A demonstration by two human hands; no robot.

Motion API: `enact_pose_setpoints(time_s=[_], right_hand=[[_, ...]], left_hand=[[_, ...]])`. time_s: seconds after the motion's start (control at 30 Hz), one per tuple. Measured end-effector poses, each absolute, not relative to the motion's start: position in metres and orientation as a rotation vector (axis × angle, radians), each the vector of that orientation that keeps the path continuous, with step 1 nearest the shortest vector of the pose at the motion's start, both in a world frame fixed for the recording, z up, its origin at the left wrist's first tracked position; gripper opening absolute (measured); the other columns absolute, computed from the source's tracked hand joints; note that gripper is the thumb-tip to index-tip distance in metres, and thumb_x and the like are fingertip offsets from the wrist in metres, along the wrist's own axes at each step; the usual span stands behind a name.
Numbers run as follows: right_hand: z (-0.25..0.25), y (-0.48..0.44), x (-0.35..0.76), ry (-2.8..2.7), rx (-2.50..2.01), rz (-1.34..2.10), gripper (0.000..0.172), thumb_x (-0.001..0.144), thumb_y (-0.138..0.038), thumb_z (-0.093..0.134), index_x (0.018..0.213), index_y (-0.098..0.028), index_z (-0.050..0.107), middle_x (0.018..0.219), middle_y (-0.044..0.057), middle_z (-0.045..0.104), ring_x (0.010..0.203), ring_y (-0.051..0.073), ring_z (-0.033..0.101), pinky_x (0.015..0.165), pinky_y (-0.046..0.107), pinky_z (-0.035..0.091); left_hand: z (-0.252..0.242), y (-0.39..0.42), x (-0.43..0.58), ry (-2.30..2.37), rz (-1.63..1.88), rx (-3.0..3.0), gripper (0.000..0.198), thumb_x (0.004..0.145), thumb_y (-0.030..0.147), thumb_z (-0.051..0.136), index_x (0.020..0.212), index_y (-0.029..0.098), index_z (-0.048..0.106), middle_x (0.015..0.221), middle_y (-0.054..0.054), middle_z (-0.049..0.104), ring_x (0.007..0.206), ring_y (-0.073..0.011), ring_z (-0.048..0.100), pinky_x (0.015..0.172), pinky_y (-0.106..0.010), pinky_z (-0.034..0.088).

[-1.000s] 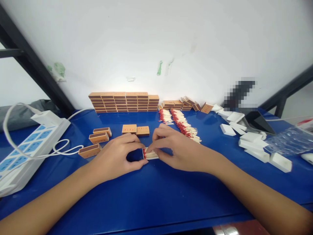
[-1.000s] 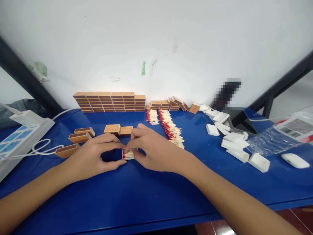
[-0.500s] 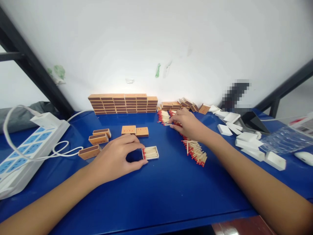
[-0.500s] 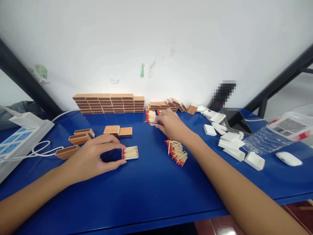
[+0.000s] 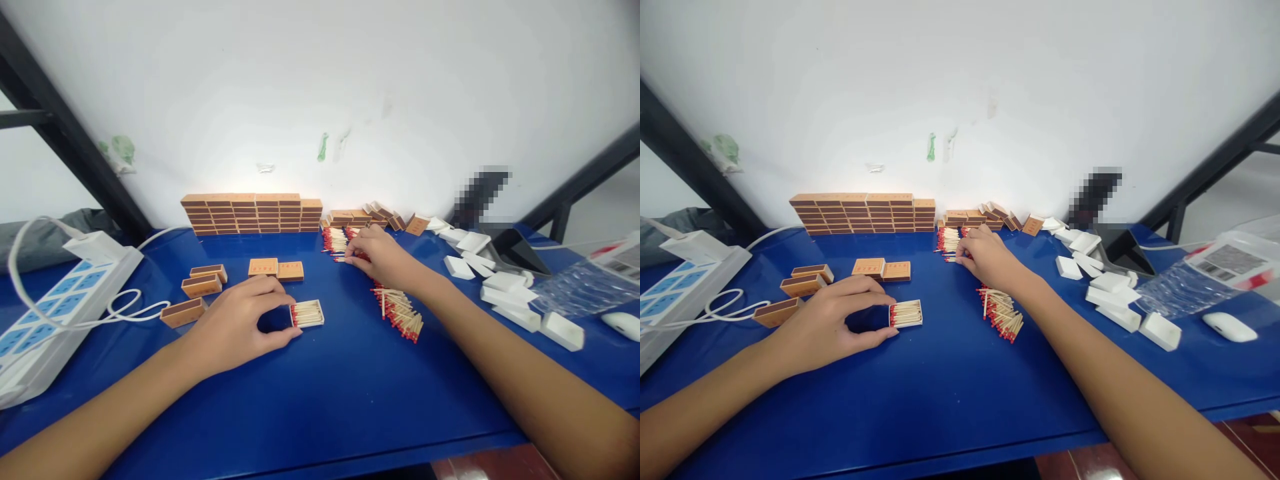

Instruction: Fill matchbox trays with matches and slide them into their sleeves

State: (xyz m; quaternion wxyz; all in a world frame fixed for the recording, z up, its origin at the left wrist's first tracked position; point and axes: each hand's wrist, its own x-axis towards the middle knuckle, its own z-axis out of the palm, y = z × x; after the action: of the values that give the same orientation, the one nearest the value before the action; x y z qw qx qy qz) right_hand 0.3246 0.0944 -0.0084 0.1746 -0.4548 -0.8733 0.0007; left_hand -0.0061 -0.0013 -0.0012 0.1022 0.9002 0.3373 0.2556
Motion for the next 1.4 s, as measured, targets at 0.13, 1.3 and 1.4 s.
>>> enact_pose_setpoints(time_s=[0.13, 1.3, 1.4], right_hand=[[-0.012, 0.095, 0.324, -2.497, -1.252, -0.009, 0.013, 0.099, -0.02, 0.062, 0.089, -0.02, 0.069, 0.095, 0.011, 0.068, 0.093, 0.027, 0.054, 0.085, 0.04, 0.04], [0.013, 0.016, 0.252, -2.45, -0.966, 0.422, 0.004, 0.102, -0.022, 0.069, 0.098, -0.021, 0.067, 0.099, 0.006, 0.065, 0.1, 0.024, 0.055, 0.09, 0.04, 0.047], [0.016, 0.011, 0.246, -2.448, -0.935, 0.473, 0.005, 0.102, -0.024, 0.068, 0.098, -0.021, 0.068, 0.099, 0.006, 0.065, 0.101, 0.023, 0.055, 0.089, 0.038, 0.048]], left_hand=[[-0.001, -0.002, -0.005, 0.993, 0.748, 2.668, 0.026, 0.094, 0.037, 0.079, 0.115, 0.021, 0.078, 0.11, -0.006, 0.072, 0.103, -0.0233, 0.071, 0.089, -0.039, 0.06], [0.004, -0.002, -0.004, 1.052, 0.822, 2.657, 0.021, 0.093, 0.033, 0.08, 0.109, 0.019, 0.079, 0.103, -0.007, 0.073, 0.097, -0.0243, 0.071, 0.086, -0.04, 0.06], [0.006, -0.005, -0.003, 1.026, 0.852, 2.674, 0.02, 0.094, 0.032, 0.079, 0.109, 0.018, 0.078, 0.101, -0.007, 0.073, 0.095, -0.0239, 0.071, 0.084, -0.04, 0.06]])
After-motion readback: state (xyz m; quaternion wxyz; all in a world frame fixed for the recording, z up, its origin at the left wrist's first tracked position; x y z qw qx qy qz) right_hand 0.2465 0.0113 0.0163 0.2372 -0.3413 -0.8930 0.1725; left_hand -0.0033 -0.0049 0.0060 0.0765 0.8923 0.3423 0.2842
